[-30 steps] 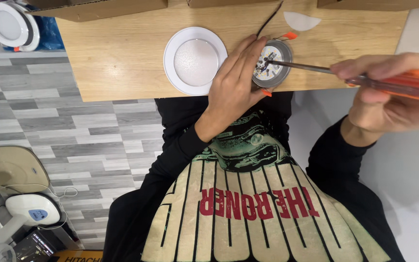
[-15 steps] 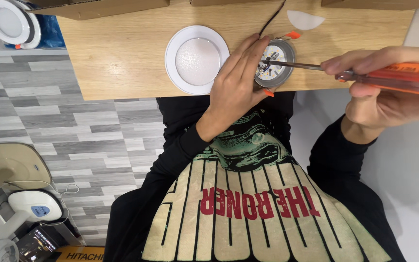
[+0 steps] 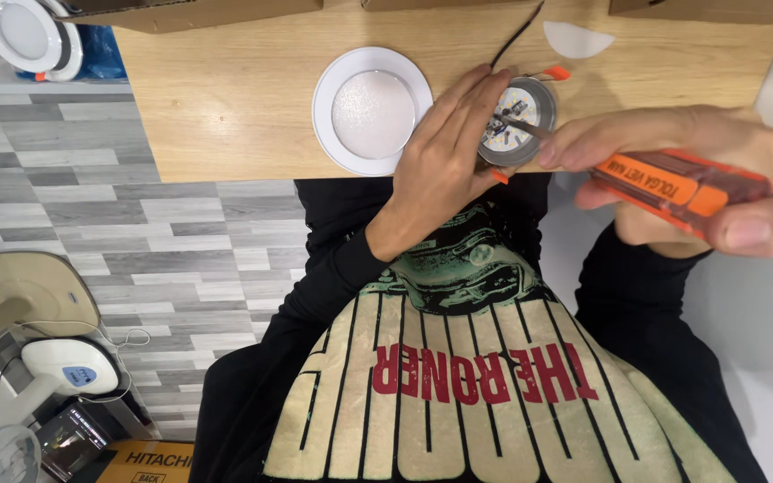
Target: The person assembles LED light fixtures by using a screwdriver to tighten screws on the back of the LED module, then attaching a white plastic ring and a diffuser cover. The person repeats this process for multiple units, placing the finished fixtures into a cardboard box.
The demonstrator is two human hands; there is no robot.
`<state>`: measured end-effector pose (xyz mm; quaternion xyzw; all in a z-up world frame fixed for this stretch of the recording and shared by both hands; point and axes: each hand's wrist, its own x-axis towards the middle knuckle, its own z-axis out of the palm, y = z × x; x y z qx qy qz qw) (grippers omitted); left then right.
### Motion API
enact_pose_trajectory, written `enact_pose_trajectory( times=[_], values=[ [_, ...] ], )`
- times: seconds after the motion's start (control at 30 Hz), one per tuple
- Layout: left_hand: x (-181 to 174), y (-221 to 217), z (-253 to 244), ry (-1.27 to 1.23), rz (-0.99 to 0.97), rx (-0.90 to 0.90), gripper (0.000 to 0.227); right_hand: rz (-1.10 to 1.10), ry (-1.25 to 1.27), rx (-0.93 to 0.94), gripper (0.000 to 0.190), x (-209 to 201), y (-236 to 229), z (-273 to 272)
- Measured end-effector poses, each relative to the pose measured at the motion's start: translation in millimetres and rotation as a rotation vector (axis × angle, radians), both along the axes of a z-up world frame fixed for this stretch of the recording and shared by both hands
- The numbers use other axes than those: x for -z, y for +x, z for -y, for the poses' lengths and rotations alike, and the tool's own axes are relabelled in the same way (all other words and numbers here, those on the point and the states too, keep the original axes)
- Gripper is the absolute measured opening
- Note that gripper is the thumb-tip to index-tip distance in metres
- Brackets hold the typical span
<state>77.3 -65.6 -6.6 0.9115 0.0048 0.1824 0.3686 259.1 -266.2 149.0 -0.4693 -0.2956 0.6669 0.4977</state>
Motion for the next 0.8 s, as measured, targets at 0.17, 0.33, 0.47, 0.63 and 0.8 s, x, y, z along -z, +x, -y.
enact_pose_trajectory(
  times=[0.17,0.33,0.47,0.63,0.8],
  values=[
    [4,-1,3,0.013,-0.006,-0.008,0.089,0.166,-0.161,0.039,0.098,-3,-8,2],
    [-1,0,5,0.038,0.021,-0.037,0.075,0.38,0.172,-0.001,0.041,26,5,37],
    [2,-3,4,0.163,0.017,-0.017,0.084,0.876,0.759,0.768,0.047,115,1,99],
    [39,-4,10,0.002,0.105,0.085,0.099,0.529,0.155,1.518,0.052,124,-37,52],
    [16,-8,18,-0.255,0.219,0.092,0.089,0.969,0.232,0.912,0.009,113,-62,-11]
  ],
)
